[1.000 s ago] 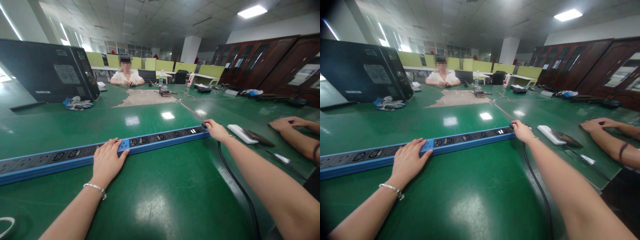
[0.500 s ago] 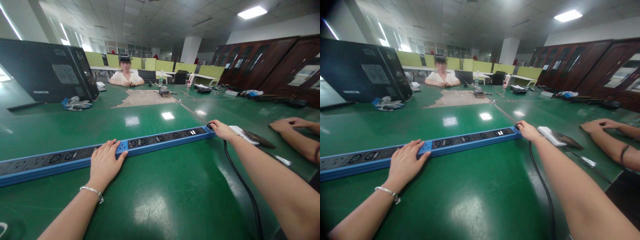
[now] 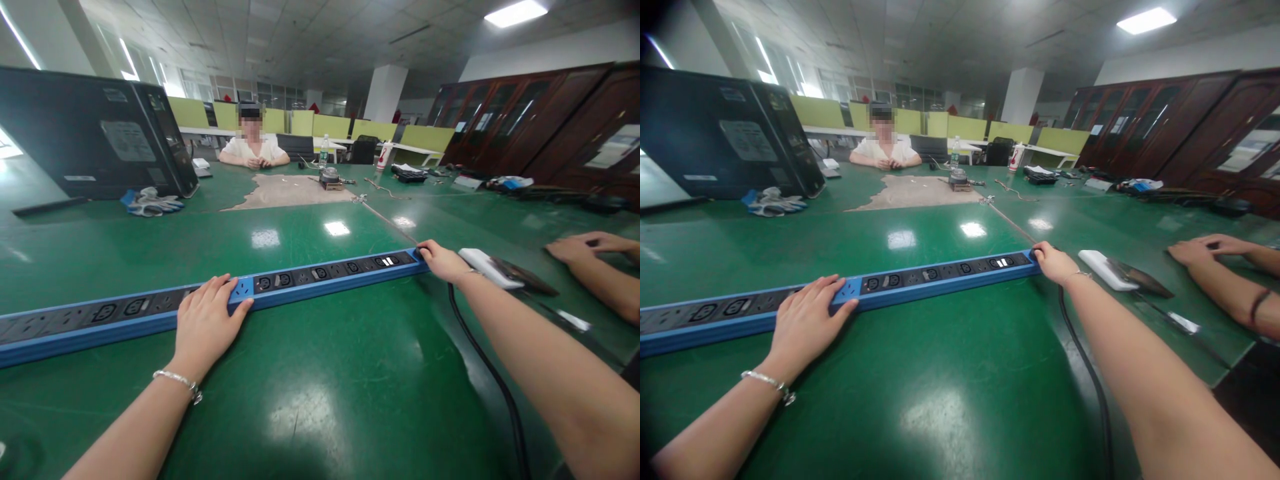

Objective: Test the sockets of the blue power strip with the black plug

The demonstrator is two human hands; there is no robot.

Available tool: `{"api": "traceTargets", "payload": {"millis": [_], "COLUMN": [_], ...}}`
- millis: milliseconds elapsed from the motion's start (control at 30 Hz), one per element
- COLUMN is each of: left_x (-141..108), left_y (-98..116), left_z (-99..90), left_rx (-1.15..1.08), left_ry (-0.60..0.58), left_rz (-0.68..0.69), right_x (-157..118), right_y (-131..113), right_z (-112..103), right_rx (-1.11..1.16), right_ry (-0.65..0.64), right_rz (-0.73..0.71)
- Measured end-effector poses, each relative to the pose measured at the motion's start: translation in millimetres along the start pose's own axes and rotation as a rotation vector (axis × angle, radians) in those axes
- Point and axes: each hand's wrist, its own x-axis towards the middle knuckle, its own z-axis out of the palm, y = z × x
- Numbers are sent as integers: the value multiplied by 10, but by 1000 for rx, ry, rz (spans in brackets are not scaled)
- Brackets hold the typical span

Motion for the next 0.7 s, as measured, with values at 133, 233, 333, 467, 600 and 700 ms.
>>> {"api": "traceTargets", "payload": {"millis": [133,233,333,467,600,700], "left_x": [0,0,-1,0,7,11], "left_y": [1,-3,-7,-10,-8,-7], "left_z": [1,8,14,11,2,2], "left_rx": [9,16,20,12,11,11], "left_ry": [-3,-3,-2,3,-5,-12], "left_rz": [-6,-4,0,7,13,14], "right_x": [-20,-24,-17,-3,5,9], "right_y": [-12,-21,-29,-35,-28,-42], "right_z": [-2,-2,9,23,-48,-162], "right_rx": [-34,-58,-65,-69,-43,52], "right_ry": [-2,-6,-10,-11,-22,116], "right_rz": [0,-1,-7,-8,-18,4]}}
